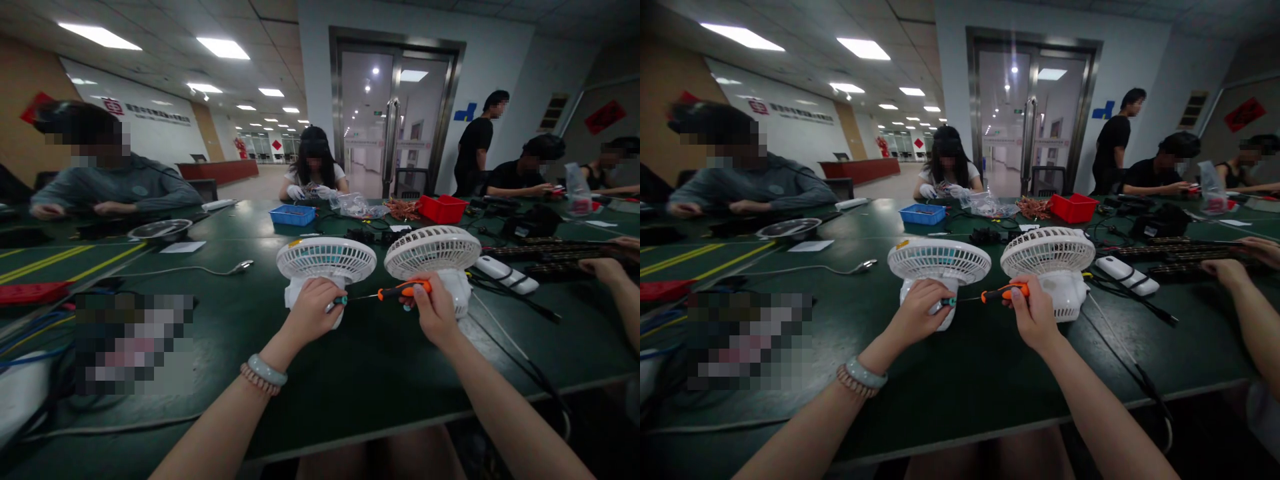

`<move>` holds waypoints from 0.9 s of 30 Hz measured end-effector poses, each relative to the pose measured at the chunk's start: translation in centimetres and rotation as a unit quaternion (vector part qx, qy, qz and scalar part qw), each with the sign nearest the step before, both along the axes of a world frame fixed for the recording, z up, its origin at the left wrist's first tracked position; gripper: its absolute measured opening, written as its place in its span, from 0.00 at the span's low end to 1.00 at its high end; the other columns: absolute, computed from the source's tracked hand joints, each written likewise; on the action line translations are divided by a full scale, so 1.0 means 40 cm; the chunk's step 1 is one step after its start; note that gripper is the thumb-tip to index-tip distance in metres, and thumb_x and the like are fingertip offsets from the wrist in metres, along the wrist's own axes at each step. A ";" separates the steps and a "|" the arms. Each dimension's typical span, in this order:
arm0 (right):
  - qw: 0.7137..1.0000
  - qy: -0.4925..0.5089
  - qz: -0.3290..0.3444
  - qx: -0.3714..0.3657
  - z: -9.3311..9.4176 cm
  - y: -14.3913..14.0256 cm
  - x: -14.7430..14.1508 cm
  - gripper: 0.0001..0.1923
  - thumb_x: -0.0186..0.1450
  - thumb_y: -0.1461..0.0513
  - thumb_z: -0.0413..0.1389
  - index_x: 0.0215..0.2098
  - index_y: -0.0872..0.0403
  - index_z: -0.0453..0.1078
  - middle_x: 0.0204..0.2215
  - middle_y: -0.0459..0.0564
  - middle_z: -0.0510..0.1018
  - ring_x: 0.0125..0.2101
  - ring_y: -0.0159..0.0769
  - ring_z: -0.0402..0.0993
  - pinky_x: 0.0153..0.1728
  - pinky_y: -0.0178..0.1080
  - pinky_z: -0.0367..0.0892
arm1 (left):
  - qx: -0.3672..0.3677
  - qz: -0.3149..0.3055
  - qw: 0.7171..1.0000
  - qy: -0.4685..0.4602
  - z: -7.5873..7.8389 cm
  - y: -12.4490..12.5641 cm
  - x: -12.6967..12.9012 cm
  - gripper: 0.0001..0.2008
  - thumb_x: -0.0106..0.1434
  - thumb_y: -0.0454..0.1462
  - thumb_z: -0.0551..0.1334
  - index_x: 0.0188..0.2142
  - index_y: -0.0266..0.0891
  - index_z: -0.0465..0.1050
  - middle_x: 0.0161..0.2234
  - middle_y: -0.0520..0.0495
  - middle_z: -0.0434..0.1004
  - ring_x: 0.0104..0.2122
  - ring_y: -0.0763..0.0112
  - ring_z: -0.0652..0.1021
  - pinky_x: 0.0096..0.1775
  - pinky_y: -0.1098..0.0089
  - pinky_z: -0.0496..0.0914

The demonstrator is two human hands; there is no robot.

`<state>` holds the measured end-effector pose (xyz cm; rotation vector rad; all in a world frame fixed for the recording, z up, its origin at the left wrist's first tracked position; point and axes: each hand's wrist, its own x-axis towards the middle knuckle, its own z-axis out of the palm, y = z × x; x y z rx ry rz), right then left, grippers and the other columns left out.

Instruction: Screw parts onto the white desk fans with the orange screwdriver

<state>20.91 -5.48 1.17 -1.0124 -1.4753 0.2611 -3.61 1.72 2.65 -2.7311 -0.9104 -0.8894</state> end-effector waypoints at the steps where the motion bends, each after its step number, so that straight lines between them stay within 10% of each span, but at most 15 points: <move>1: 1.000 0.002 0.001 0.002 -0.001 0.001 0.001 0.09 0.66 0.56 0.45 0.40 0.53 0.61 0.24 0.46 0.75 0.22 0.30 0.72 0.24 0.34 0.68 | 0.003 0.000 1.000 0.000 -0.001 0.000 0.001 0.08 0.57 0.34 0.57 0.37 0.40 0.70 0.36 0.47 0.75 0.40 0.65 0.71 0.43 0.62 0.62; 27: 0.999 -0.022 -0.028 0.030 -0.018 0.029 0.023 0.09 0.63 0.55 0.50 0.37 0.52 0.61 0.25 0.46 0.73 0.24 0.33 0.70 0.25 0.37 0.64 | 0.025 -0.001 1.000 0.012 0.001 0.005 0.010 0.07 0.56 0.34 0.58 0.35 0.40 0.71 0.34 0.47 0.74 0.39 0.65 0.71 0.43 0.62 0.63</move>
